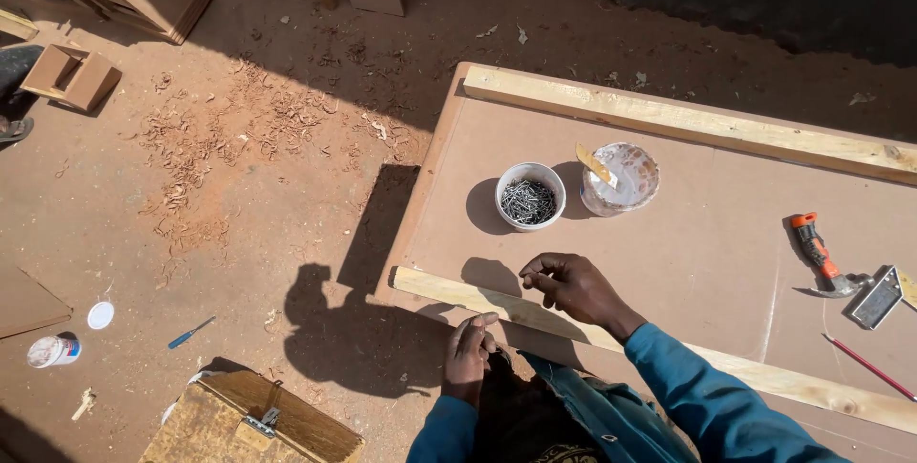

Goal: Applying glue to a wooden strip using a brush and attaching it to a wooden frame

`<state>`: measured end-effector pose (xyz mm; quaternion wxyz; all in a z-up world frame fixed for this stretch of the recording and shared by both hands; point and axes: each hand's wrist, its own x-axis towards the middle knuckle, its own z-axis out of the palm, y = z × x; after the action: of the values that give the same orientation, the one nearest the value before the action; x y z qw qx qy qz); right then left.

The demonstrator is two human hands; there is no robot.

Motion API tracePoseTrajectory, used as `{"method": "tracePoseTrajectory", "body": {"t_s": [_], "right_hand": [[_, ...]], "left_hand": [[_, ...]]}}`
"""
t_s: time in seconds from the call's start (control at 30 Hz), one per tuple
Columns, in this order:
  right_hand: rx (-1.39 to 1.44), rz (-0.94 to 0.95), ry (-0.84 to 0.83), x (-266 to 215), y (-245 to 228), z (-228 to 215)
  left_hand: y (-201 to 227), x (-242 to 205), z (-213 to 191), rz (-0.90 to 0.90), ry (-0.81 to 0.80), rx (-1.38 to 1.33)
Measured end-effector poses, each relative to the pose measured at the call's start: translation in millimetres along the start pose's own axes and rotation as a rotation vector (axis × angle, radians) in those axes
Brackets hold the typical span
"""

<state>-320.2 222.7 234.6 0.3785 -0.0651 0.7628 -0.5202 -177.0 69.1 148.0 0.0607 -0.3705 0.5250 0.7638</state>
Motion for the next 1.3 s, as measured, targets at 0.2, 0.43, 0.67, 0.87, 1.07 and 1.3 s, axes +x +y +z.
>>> {"method": "tracePoseTrajectory", "body": {"t_s": [0.2, 0.43, 0.67, 0.87, 1.07, 1.3], "right_hand": [[-0.69, -0.257, 0.18, 115, 15, -43], [-1.053, 0.054, -0.069, 151, -34, -29], [-1.092, -0.103, -0.023, 179, 15, -45], [-1.356, -0.164, -0.006, 202, 50, -48], [-1.134, -0.003, -0.01, 186, 16, -43], [-1.204, -0.132, -0.116, 185, 26, -50]], "left_hand": [[47, -40, -31, -0.036, 0.234, 0.029], [17, -42, -83, -0.129, 0.441, -0.066], [-15, -26, -120, -0.176, 0.512, -0.18], [18, -19, -106, -0.204, 0.509, -0.145], [39, -11, -101, -0.159, 0.452, -0.069], [14, -14, -115, -0.144, 0.483, -0.109]]}}
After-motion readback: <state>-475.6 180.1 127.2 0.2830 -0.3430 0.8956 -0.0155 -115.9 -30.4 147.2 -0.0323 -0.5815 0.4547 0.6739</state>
